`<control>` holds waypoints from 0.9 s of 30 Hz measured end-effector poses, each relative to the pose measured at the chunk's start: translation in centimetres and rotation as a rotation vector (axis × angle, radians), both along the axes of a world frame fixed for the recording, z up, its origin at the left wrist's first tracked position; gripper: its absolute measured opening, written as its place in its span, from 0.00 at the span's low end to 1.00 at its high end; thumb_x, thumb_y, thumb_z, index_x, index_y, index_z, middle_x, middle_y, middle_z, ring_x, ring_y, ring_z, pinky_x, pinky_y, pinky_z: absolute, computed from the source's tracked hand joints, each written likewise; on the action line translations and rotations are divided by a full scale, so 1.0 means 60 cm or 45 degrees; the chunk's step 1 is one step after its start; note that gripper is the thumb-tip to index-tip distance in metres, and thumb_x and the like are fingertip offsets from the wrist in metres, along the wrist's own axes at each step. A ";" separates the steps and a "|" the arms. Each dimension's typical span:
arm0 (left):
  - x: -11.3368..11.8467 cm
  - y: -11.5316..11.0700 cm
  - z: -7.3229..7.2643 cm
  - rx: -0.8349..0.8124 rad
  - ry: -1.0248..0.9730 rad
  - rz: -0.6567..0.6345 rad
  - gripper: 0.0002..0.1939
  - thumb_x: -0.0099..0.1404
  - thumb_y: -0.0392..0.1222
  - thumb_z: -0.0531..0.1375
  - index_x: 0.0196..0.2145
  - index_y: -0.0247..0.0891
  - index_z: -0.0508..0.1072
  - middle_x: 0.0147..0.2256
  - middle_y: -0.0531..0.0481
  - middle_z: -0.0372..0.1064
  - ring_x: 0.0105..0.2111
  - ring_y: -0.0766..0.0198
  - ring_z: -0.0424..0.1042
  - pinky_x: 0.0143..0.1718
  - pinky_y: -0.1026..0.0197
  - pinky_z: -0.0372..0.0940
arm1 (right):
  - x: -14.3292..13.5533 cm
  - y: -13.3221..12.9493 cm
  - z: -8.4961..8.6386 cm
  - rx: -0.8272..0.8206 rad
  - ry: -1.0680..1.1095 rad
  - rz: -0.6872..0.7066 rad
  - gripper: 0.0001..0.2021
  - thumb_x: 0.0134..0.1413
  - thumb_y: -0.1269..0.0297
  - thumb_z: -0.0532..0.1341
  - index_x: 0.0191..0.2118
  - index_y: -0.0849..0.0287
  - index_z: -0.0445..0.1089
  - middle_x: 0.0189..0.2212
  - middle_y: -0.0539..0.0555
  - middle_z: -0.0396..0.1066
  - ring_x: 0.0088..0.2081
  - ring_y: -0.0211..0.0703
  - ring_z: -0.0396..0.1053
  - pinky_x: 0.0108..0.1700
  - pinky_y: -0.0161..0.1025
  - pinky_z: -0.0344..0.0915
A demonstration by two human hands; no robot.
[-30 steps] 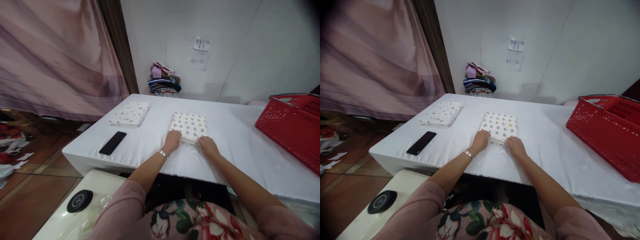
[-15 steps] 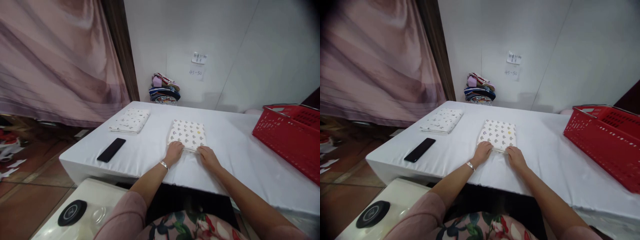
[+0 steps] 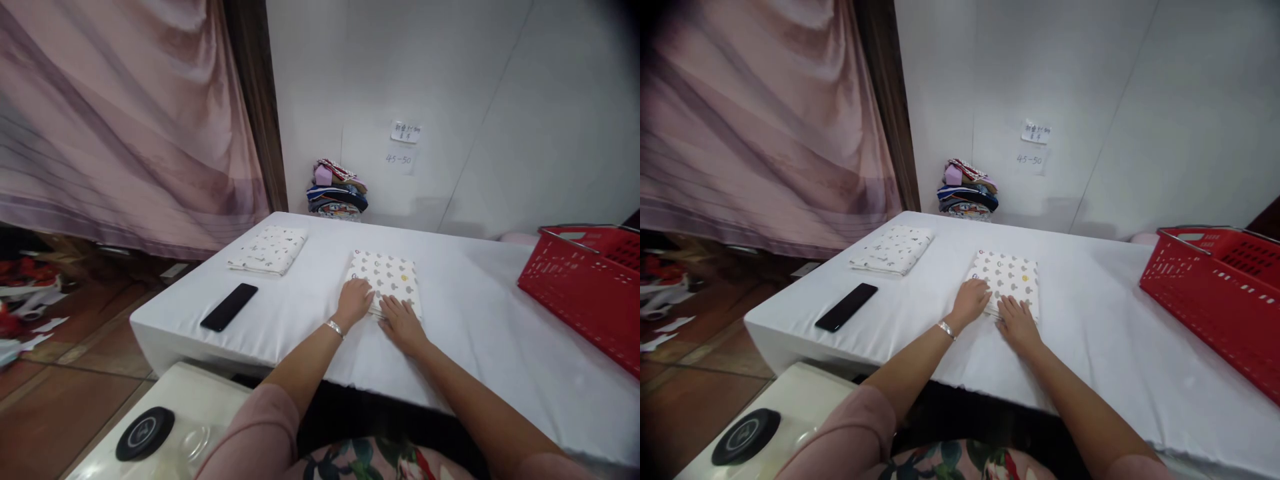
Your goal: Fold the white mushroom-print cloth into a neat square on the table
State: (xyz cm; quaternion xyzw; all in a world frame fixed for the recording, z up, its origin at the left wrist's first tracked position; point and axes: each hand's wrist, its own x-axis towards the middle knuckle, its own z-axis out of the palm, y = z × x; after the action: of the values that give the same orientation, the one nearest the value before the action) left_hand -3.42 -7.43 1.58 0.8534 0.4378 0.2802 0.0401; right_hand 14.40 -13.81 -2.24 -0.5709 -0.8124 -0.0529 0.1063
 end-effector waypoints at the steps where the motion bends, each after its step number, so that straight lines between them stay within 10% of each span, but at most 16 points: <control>1: -0.001 0.010 0.002 -0.017 0.008 0.060 0.13 0.68 0.44 0.51 0.45 0.39 0.70 0.50 0.45 0.67 0.53 0.57 0.61 0.54 0.53 0.55 | 0.000 -0.002 0.000 -0.003 -0.004 -0.002 0.26 0.60 0.61 0.51 0.62 0.62 0.56 0.63 0.60 0.51 0.64 0.53 0.47 0.62 0.56 0.44; 9: -0.007 0.033 -0.043 -0.223 0.098 0.308 0.22 0.69 0.47 0.46 0.58 0.37 0.60 0.63 0.43 0.50 0.63 0.53 0.46 0.58 0.50 0.54 | -0.009 -0.004 0.032 -0.261 0.087 -0.063 0.27 0.60 0.59 0.50 0.63 0.62 0.54 0.65 0.59 0.47 0.66 0.51 0.42 0.64 0.53 0.40; 16: -0.009 0.033 -0.044 -0.244 0.089 0.279 0.23 0.69 0.48 0.45 0.58 0.37 0.59 0.63 0.43 0.49 0.64 0.52 0.46 0.58 0.49 0.54 | 0.012 0.103 0.097 -0.170 0.240 -0.366 0.29 0.62 0.53 0.45 0.65 0.63 0.49 0.67 0.60 0.40 0.67 0.50 0.34 0.63 0.50 0.37; 27: 0.013 0.059 0.018 -0.401 0.317 0.319 0.24 0.68 0.53 0.44 0.54 0.39 0.65 0.61 0.43 0.54 0.63 0.51 0.46 0.61 0.38 0.43 | 0.051 0.148 0.019 -0.356 0.155 -0.640 0.32 0.62 0.49 0.41 0.65 0.65 0.47 0.67 0.60 0.38 0.66 0.52 0.33 0.61 0.52 0.41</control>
State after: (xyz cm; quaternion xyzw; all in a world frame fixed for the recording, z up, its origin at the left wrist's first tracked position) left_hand -2.63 -3.87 2.67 0.8035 0.5803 0.1038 0.0832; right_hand 17.48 -4.94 -1.09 -0.7654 -0.6371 0.0692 0.0589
